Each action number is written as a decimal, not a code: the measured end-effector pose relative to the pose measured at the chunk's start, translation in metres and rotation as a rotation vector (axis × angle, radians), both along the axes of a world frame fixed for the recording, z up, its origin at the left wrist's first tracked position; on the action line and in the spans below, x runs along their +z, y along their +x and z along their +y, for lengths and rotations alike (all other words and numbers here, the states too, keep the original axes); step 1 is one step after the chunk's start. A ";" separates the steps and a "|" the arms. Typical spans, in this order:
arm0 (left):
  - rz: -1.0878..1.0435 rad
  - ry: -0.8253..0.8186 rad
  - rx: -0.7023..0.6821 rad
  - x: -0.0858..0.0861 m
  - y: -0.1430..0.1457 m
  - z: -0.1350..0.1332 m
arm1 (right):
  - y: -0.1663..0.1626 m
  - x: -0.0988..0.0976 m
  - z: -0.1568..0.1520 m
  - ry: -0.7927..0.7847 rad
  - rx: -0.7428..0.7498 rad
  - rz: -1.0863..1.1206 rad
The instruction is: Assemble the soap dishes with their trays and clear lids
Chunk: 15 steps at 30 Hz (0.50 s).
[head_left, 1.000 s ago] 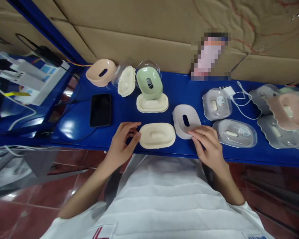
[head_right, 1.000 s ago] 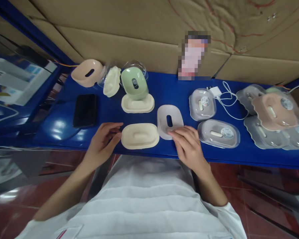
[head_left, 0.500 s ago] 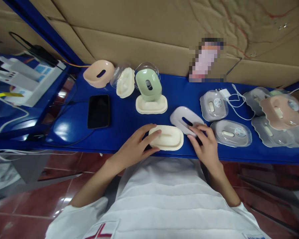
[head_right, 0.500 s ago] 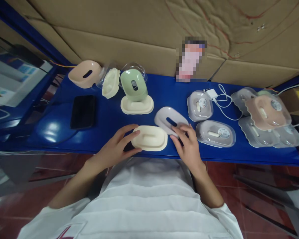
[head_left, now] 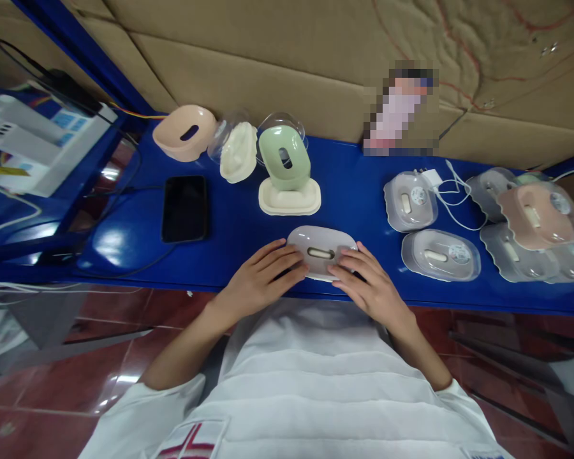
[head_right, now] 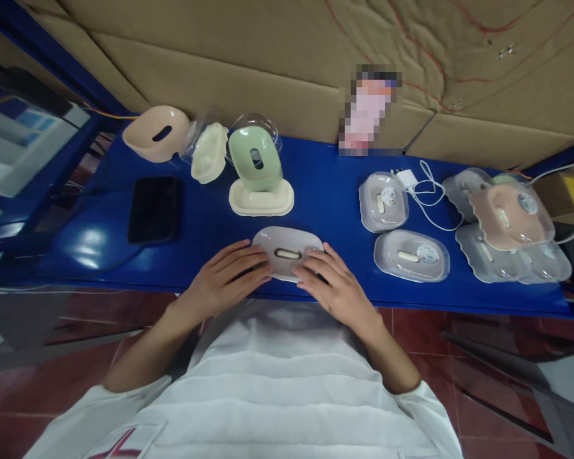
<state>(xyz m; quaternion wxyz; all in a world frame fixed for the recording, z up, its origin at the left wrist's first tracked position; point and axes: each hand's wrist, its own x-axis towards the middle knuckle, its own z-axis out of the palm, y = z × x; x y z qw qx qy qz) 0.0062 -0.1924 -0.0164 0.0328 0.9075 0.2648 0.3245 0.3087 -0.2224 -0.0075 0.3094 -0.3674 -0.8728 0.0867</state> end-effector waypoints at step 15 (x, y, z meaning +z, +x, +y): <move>-0.006 -0.130 -0.094 0.022 -0.009 0.017 | -0.005 -0.001 0.001 0.053 -0.002 -0.119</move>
